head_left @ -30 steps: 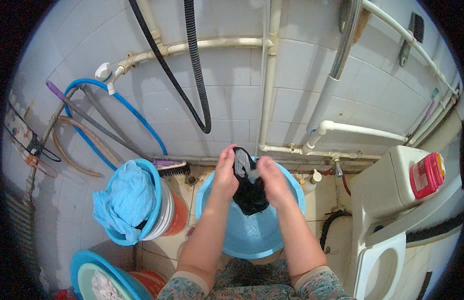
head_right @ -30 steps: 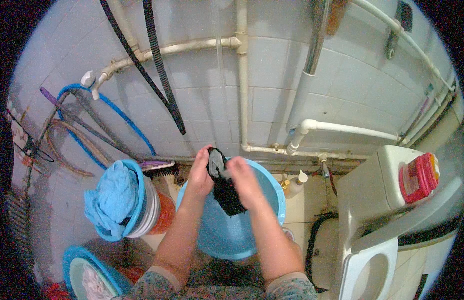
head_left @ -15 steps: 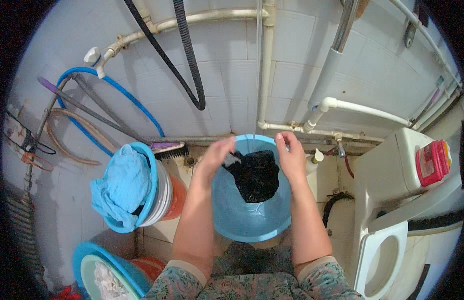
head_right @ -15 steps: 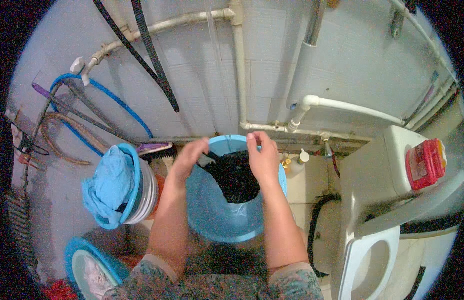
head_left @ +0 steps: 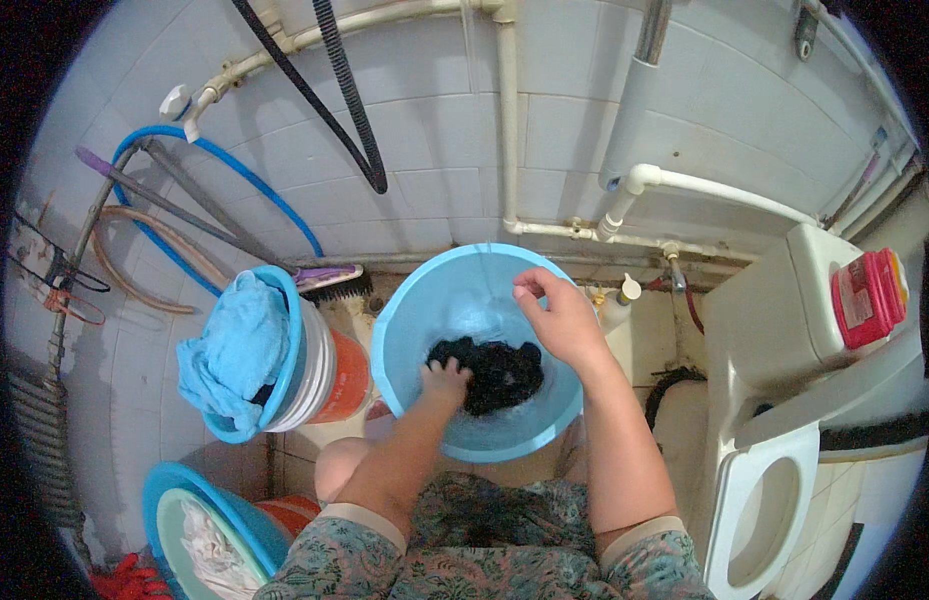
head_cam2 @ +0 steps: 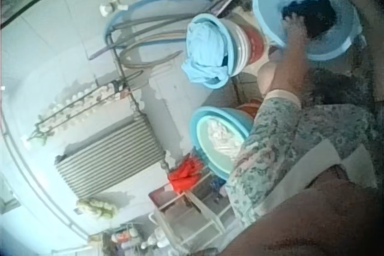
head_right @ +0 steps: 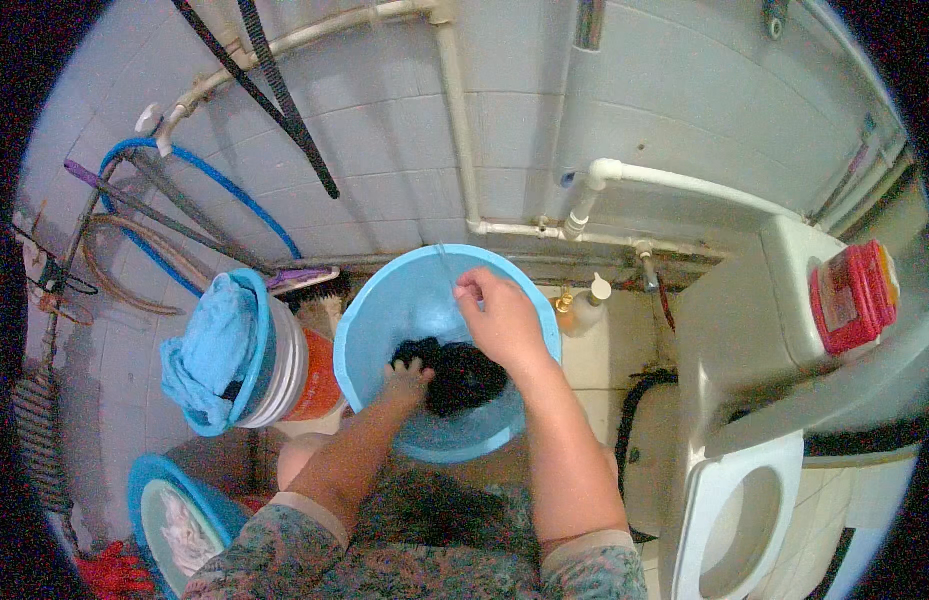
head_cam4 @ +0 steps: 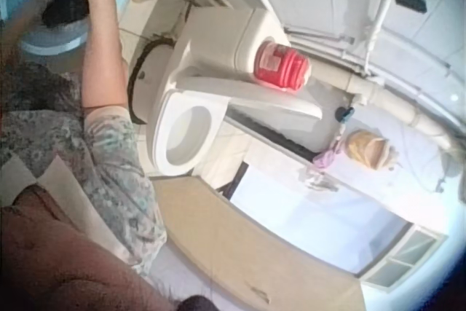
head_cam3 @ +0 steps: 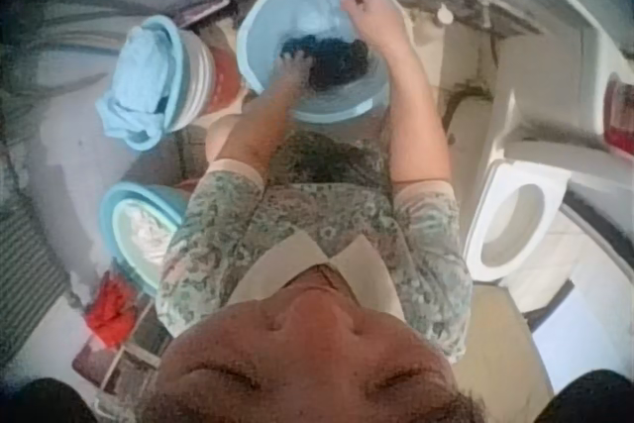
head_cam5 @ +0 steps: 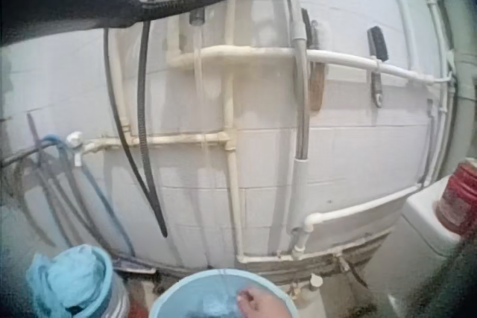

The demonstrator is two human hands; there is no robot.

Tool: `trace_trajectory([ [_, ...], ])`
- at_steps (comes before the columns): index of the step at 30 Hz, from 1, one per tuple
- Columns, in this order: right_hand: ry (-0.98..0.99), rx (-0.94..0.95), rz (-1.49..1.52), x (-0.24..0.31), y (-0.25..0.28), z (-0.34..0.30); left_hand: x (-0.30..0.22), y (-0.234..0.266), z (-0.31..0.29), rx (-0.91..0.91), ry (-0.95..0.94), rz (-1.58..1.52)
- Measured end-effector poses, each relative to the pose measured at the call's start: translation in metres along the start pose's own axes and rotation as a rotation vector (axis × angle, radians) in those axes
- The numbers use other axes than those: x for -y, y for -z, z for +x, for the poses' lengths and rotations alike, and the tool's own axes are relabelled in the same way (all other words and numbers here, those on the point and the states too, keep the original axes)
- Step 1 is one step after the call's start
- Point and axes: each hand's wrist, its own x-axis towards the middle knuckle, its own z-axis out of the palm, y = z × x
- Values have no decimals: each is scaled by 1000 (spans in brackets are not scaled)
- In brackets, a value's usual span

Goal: The person sits on the floor in a bathroom and hand-washes clothes in a blue basin. They wring out a light blue towel and place it in a bucket, then wash a black garment and a white patterned cloth by submerging, scrubbing, and wringing them in the water.

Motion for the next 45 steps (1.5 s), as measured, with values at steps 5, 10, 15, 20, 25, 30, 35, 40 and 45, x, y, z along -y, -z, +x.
trace_trajectory([
  [5,48,-27,-66,-3,13,-6,7,-24,21,-95,53,-217],
  [10,65,-35,-88,-2,20,-13,6,33,-6,-275,-420,-784],
  [15,75,-47,-98,-7,21,-19,55,97,-65,-571,-445,-1311],
  [20,7,21,-168,-3,20,-19,39,48,-35,-846,56,-318],
  [25,-14,71,-203,2,17,-20,-10,-21,31,-300,-115,-200],
  [30,22,72,-223,-9,17,-19,-22,0,2,123,-348,70],
  [35,50,26,-253,-9,15,-22,-2,-22,12,-225,93,57],
  [40,-15,5,-7,-10,3,-17,-11,-45,27,-47,-134,-268],
  [45,-290,-16,485,-34,-29,-14,2,-1,7,-268,-314,-1473],
])
